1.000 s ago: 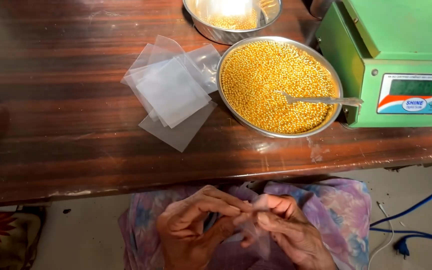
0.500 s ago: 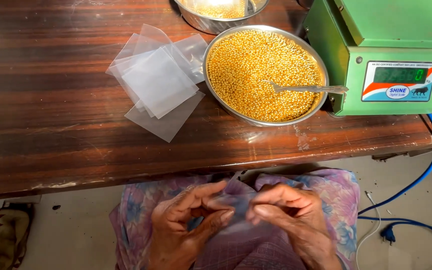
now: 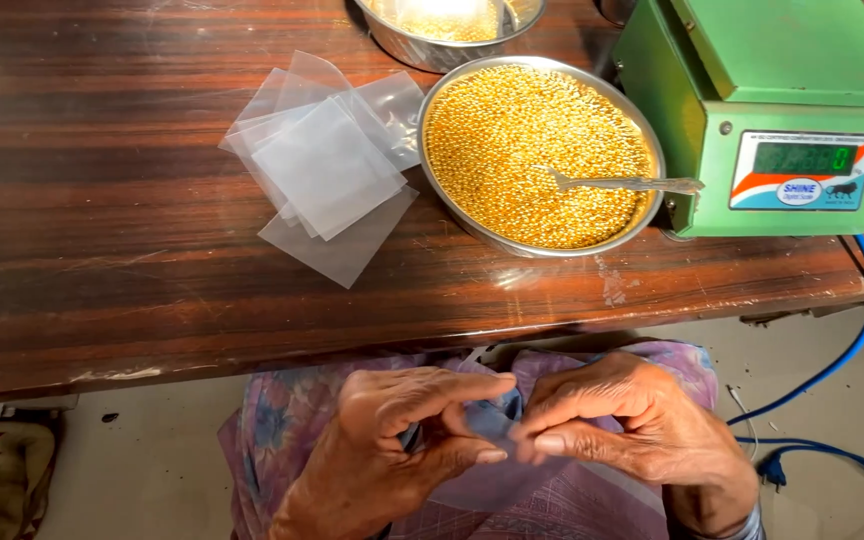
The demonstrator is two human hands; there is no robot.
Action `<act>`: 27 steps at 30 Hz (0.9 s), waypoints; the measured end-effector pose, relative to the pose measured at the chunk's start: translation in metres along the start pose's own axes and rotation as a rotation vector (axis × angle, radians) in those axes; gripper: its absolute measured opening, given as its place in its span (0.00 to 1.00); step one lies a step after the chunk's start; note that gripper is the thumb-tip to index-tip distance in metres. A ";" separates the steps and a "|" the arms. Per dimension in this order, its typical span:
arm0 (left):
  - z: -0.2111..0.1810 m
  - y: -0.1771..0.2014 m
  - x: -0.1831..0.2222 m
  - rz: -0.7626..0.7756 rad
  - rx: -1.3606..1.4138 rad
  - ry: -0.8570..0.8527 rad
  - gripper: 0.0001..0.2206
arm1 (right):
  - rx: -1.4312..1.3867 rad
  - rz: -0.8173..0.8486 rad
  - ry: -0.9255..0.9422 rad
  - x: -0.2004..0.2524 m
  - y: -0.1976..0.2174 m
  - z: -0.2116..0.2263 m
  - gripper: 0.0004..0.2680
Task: The person scoops small piles of gold-colored beads from a large metal tray and places them on a green digital weighing scale. After checking the weight, the person transfers the weighed beads into a small clear plastic bag and sets the filled bag aside, repeating the process.
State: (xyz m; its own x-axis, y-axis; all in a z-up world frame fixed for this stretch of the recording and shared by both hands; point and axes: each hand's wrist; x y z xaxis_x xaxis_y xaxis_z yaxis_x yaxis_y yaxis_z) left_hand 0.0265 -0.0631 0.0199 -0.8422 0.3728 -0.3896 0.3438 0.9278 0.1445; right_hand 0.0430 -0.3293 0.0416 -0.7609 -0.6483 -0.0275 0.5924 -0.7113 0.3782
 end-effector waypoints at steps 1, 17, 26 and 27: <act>0.002 0.002 -0.002 0.037 -0.011 -0.032 0.21 | -0.001 0.066 -0.001 -0.004 0.000 0.000 0.05; -0.031 0.003 0.010 -0.386 -0.467 -0.120 0.19 | -0.023 -0.459 -0.031 0.007 -0.032 -0.001 0.04; -0.022 -0.021 0.013 -0.458 -0.812 -0.152 0.18 | 0.394 -0.450 0.239 -0.012 -0.073 -0.011 0.08; -0.014 -0.019 0.017 -0.460 -0.809 -0.165 0.18 | 0.403 -0.457 0.245 -0.015 -0.075 -0.012 0.08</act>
State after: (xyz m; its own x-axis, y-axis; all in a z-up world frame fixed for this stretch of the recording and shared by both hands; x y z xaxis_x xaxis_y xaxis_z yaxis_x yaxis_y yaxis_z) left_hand -0.0001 -0.0739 0.0238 -0.7328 0.0188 -0.6802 -0.4521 0.7336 0.5074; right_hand 0.0132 -0.2699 0.0023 -0.8016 -0.3821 -0.4598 0.0418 -0.8030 0.5945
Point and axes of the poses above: each hand's wrist, its own x-axis away from the middle knuckle, its own y-axis out of the back of the hand, z = x × y, and after that the axes turned 1 degree about x, right-handed
